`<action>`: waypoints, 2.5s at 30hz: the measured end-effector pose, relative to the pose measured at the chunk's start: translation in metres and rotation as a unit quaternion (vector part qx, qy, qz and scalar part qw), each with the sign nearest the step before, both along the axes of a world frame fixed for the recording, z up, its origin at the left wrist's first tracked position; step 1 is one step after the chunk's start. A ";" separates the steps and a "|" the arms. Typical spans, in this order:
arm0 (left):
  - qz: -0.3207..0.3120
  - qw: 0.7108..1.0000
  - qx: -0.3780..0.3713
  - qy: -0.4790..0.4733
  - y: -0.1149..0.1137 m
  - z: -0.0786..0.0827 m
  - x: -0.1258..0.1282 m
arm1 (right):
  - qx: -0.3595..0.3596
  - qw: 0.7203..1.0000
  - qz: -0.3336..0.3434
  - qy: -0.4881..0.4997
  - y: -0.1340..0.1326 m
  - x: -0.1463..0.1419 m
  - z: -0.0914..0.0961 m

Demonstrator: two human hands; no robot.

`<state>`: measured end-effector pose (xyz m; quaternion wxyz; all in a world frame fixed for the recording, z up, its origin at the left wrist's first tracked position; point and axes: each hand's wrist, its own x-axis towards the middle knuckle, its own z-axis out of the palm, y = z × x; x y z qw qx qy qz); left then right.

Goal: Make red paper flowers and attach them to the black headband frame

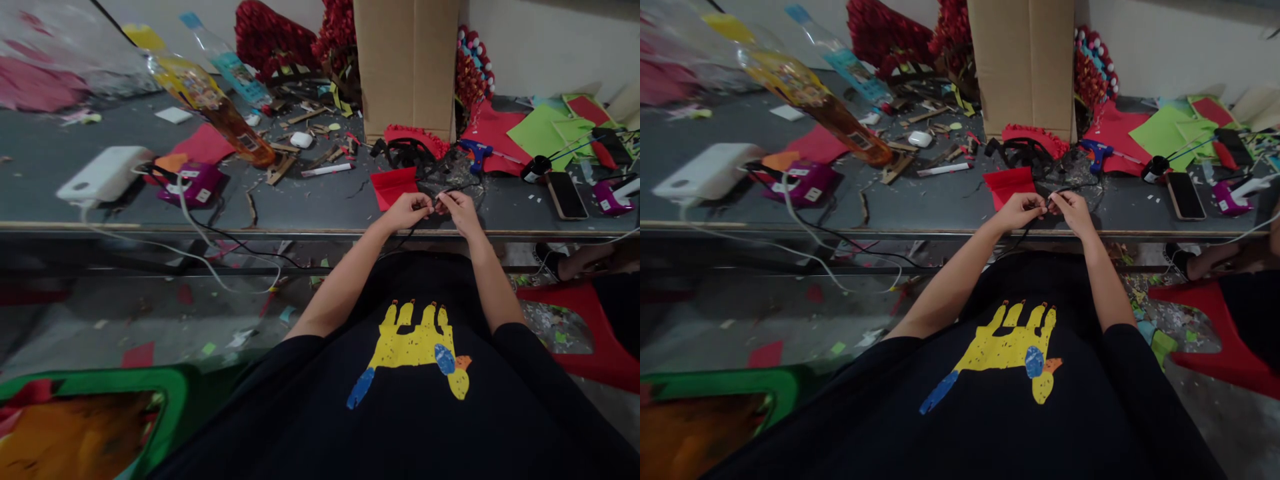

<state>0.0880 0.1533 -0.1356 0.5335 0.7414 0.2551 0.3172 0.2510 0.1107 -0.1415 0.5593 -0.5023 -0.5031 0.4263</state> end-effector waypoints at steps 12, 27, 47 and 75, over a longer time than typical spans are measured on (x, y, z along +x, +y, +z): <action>0.108 0.982 0.154 -0.019 -0.007 0.001 -0.002 | -0.004 0.999 -0.024 0.029 -0.003 -0.001 0.006; 0.118 0.985 0.128 -0.017 -0.007 0.001 -0.004 | 0.001 0.999 -0.038 0.018 -0.002 0.000 0.004; 0.112 0.987 0.114 0.005 -0.002 -0.002 0.000 | -0.005 1.000 -0.023 -0.002 0.002 -0.001 0.001; 0.091 0.993 0.078 0.002 -0.002 0.000 0.000 | 0.012 1.000 -0.020 0.014 0.002 -0.001 -0.002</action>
